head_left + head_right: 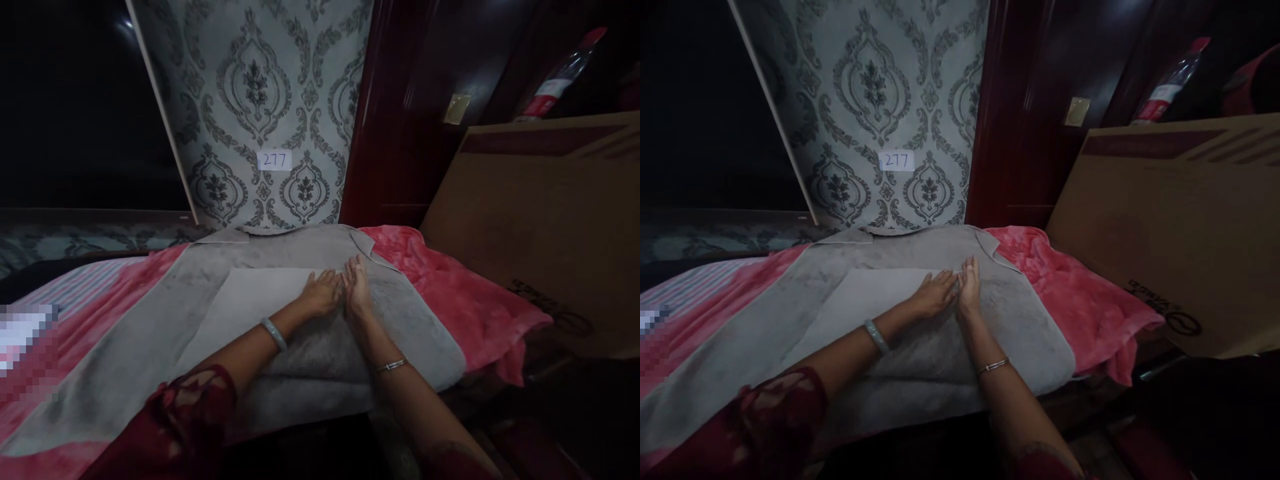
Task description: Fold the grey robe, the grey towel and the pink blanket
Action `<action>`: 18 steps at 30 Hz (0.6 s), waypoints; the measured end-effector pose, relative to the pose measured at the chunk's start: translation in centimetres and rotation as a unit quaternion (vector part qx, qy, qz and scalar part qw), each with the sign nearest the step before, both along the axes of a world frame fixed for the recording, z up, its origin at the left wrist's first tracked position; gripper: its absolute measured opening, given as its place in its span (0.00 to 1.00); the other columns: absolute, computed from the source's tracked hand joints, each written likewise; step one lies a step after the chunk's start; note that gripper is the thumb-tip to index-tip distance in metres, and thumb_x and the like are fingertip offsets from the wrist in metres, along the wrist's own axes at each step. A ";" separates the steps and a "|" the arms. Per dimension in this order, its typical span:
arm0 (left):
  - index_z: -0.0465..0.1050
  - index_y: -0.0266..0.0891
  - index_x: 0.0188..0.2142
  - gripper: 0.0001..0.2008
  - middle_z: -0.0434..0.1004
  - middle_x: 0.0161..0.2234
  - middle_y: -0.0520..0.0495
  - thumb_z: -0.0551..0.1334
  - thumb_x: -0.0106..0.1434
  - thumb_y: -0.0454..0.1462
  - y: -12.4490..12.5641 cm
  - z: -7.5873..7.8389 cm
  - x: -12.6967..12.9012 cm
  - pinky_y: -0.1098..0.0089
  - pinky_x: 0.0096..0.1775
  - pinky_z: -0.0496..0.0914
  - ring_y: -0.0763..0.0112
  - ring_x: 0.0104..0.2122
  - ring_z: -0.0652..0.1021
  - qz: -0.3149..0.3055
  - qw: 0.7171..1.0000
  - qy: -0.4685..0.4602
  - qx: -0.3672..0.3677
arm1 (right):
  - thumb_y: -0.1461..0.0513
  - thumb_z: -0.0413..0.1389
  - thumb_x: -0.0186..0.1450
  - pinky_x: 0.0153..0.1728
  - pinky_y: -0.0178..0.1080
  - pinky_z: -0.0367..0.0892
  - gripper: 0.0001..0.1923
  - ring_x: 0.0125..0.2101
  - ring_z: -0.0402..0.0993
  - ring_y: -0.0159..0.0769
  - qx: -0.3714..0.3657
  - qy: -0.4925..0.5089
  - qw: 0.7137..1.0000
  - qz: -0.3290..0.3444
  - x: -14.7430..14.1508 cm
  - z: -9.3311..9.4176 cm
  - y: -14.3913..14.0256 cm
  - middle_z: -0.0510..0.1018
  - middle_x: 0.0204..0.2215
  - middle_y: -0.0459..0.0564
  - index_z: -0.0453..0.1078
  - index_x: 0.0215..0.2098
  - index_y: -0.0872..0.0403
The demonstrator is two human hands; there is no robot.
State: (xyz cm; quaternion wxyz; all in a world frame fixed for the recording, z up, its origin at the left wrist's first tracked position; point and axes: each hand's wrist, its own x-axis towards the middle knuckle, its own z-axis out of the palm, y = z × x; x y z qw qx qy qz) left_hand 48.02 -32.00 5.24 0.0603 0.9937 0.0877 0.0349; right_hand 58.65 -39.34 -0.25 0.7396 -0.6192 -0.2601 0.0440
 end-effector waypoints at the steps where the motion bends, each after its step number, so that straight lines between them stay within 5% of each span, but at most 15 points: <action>1: 0.52 0.35 0.69 0.29 0.51 0.71 0.37 0.45 0.71 0.42 -0.6 -0.7 0.6 0.47 0.67 0.49 0.59 0.70 0.53 -0.001 1.000 -0.006 0.002 | 0.47 0.28 0.72 0.61 0.47 0.60 0.37 0.67 0.55 0.34 0.010 0.025 1.000 0.007 -0.5 -0.5 0.4 0.53 0.70 0.59 0.31 0.74 0.53; 5: 0.52 0.31 0.69 0.30 0.49 0.71 0.35 0.45 0.71 0.40 -0.9 -3.0 1.5 0.45 0.68 0.44 0.57 0.70 0.51 0.004 1.000 -0.024 0.019 | 0.43 0.29 0.70 0.64 0.47 0.57 0.42 0.67 0.54 0.35 0.010 0.071 0.997 0.001 -1.6 -2.5 1.5 0.53 0.69 0.63 0.33 0.74 0.58; 9: 0.53 0.37 0.69 0.30 0.49 0.71 0.39 0.47 0.71 0.45 1.1 -3.2 1.1 0.47 0.68 0.44 0.58 0.70 0.51 0.012 0.999 -0.019 0.034 | 0.42 0.30 0.69 0.65 0.47 0.54 0.43 0.67 0.54 0.36 -0.008 0.044 0.999 -0.013 -1.4 -3.3 1.6 0.53 0.69 0.65 0.38 0.73 0.61; 13: 0.54 0.36 0.69 0.32 0.53 0.70 0.35 0.47 0.71 0.49 6.0 -1.8 -1.1 0.46 0.66 0.47 0.55 0.70 0.54 0.093 0.995 -0.003 0.047 | 0.43 0.26 0.71 0.63 0.47 0.57 0.42 0.66 0.56 0.36 -0.045 0.011 0.999 -0.012 -1.3 -3.5 1.4 0.55 0.68 0.66 0.37 0.73 0.61; 18: 0.57 0.36 0.67 0.30 0.57 0.69 0.37 0.41 0.72 0.46 13.6 0.0 -8.4 0.42 0.64 0.51 0.53 0.68 0.58 0.205 0.977 0.021 0.046 | 0.46 0.23 0.72 0.61 0.48 0.59 0.40 0.66 0.57 0.38 -0.081 -0.033 0.995 -0.037 -1.1 -4.0 1.4 0.57 0.67 0.67 0.39 0.73 0.61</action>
